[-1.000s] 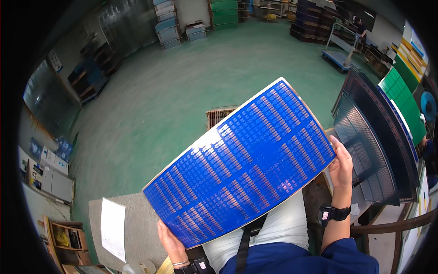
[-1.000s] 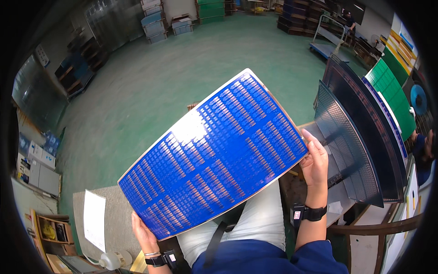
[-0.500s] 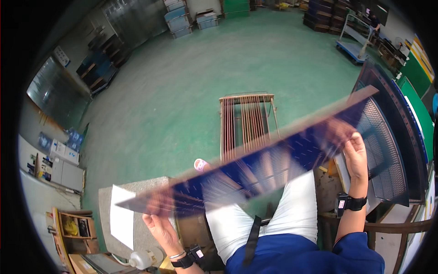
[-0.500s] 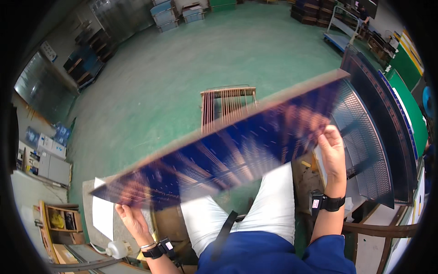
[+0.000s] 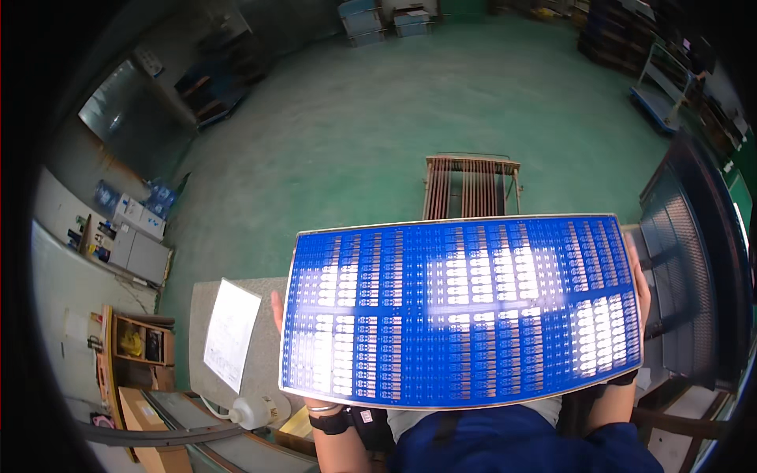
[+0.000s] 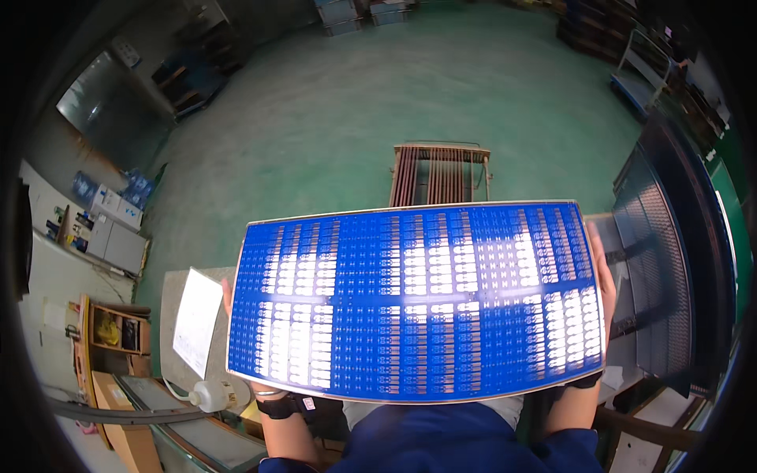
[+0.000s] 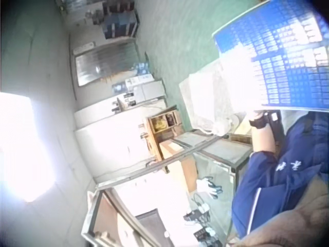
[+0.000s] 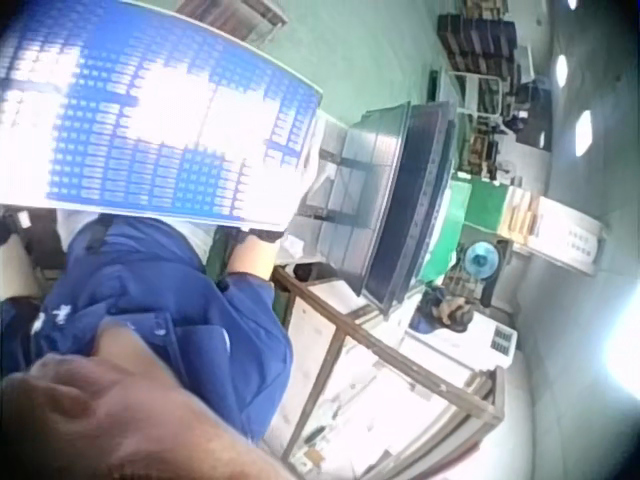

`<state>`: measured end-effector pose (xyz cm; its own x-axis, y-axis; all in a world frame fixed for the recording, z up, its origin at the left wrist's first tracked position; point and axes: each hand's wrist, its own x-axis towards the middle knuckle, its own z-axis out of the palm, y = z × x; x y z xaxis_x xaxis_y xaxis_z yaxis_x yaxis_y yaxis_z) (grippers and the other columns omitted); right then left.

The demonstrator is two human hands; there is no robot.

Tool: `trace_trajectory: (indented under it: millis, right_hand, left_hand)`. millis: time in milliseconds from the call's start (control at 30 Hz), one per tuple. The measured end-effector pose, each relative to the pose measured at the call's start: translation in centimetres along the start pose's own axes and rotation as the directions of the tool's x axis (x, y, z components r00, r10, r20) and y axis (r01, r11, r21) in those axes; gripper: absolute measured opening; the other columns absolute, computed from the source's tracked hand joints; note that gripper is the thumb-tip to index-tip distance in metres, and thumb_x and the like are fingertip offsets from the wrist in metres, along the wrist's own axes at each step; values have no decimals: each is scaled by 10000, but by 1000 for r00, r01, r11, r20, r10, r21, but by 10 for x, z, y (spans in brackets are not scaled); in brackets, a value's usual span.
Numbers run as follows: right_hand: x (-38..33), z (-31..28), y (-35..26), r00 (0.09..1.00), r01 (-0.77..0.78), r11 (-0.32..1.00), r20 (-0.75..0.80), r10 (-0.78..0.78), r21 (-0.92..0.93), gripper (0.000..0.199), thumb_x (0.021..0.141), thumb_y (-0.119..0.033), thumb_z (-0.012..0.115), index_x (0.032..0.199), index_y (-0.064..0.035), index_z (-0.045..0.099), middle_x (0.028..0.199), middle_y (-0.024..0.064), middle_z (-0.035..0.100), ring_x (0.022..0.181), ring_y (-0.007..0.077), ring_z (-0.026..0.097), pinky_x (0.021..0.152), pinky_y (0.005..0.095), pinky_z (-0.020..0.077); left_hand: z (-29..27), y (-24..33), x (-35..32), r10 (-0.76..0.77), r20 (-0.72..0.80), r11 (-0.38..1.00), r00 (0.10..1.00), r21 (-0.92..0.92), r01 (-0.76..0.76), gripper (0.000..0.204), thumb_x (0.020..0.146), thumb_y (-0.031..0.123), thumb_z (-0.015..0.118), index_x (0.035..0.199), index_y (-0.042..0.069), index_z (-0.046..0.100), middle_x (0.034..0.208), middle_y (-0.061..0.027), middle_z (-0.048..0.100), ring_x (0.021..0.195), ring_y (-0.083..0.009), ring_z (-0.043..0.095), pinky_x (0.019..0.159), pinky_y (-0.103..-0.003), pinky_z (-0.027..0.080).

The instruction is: Inspecting electronic panels and recording production data on paper logs.

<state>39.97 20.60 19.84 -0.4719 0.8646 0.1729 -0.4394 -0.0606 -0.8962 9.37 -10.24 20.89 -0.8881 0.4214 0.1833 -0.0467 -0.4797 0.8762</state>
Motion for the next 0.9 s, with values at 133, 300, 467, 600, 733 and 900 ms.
trace_trajectory:
  millis: [133,300,467,600,733,900]
  right_hand:
    - [-13,-10,10,911,-408,885,39,410,226,401,965,-278,380,1228,14,460,1103,153,601,914,187,637,763,312,546]
    - [-14,20,40,869,-487,833,57,491,260,309,940,-237,471,1074,27,556,955,128,660,763,168,664,666,263,556]
    - [-20,54,75,931,-350,855,39,363,382,334,960,-257,436,1172,-6,491,1076,111,616,909,185,629,786,316,523]
    - [-38,74,86,918,-397,815,169,360,422,367,955,-227,449,1256,-19,433,1182,96,564,1046,223,574,900,369,473]
    - [-29,63,71,914,-396,862,223,339,315,383,923,-197,513,1244,-1,444,1185,115,564,1059,218,571,894,370,479]
    - [-12,31,60,893,-420,896,240,381,142,421,917,-229,526,1259,9,463,967,111,642,813,155,638,706,288,527]
  left_hand:
    - [-101,-47,-27,-98,27,960,995,266,88,339,934,153,446,1231,-6,418,1156,-116,525,986,-213,539,849,-313,469]
    - [-4,-36,-15,-233,-90,905,968,-385,182,347,954,262,395,1116,-23,507,1051,-112,583,928,-217,587,803,-321,499]
    - [54,-32,-29,-277,230,737,933,-572,360,435,974,360,344,1244,33,440,1193,-96,535,1075,-233,531,919,-385,445]
    - [57,-42,-41,-337,196,834,921,-391,389,392,915,123,525,1284,57,409,1245,-92,507,1139,-208,492,971,-371,401]
    - [51,-33,-26,-281,185,887,942,-326,328,317,915,133,534,1212,30,490,1164,-75,562,1069,-185,529,937,-347,412]
    - [31,-38,-24,-317,182,906,931,-232,354,406,888,171,582,1234,6,445,1180,-114,550,1077,-219,537,918,-356,440]
